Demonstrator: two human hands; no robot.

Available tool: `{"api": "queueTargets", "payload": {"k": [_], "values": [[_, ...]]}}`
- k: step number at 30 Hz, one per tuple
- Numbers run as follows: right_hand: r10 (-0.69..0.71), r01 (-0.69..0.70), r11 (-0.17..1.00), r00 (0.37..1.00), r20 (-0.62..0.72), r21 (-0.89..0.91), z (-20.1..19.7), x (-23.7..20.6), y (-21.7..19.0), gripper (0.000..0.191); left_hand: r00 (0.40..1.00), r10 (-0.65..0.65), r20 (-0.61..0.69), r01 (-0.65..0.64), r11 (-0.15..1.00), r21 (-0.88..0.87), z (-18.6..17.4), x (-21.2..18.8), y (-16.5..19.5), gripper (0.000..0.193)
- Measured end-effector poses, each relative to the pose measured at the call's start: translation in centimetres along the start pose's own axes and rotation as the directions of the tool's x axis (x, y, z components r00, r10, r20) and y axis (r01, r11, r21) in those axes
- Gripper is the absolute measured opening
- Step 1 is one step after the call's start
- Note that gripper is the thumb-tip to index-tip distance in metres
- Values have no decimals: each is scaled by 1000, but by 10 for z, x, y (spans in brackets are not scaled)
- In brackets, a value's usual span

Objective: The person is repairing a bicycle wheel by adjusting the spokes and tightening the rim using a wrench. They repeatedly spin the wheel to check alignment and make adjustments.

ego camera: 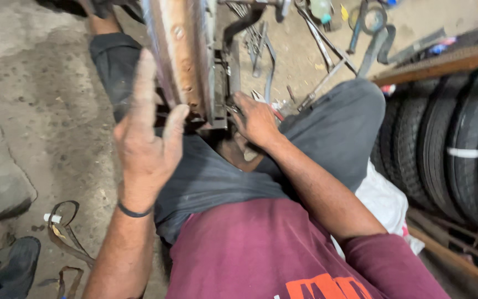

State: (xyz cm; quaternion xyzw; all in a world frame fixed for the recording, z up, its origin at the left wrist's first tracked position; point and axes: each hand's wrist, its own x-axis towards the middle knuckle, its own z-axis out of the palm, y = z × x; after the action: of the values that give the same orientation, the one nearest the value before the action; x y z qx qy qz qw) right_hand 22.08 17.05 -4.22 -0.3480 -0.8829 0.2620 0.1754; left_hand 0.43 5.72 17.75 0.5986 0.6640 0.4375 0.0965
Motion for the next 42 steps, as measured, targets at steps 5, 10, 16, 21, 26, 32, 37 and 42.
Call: {"api": "queueTargets", "payload": {"k": [5,10,16,21,26,32,37,42], "values": [[-19,19,1000,999,-47,8,-5,17,-11,49,974,-207,-91,196,974,-117,9,3,-5,42],[36,-37,999,999,24,24,-13,34,-34,29,974,-98,-203,77,991,-111,5,15,-11,44],[63,-60,992,998,23,-109,-8,46,-38,22,980,-42,-195,10,987,-161,-8,31,-15,43],[109,-94,976,992,64,-195,-5,47,-35,31,975,-43,-219,-11,970,-241,-11,32,-18,41],[25,-16,999,981,192,-51,-7,56,-43,31,977,-134,-166,68,932,-355,-8,28,-24,37],[30,-18,996,990,136,-92,-4,68,-52,27,925,-120,-360,11,957,-290,-2,46,-17,24],[33,-29,991,999,26,-129,-4,55,-50,25,941,-300,-156,268,943,-199,22,134,-13,31],[125,-121,982,992,19,-148,-12,50,-57,23,883,-380,-275,347,924,-162,33,261,-28,28]]}}
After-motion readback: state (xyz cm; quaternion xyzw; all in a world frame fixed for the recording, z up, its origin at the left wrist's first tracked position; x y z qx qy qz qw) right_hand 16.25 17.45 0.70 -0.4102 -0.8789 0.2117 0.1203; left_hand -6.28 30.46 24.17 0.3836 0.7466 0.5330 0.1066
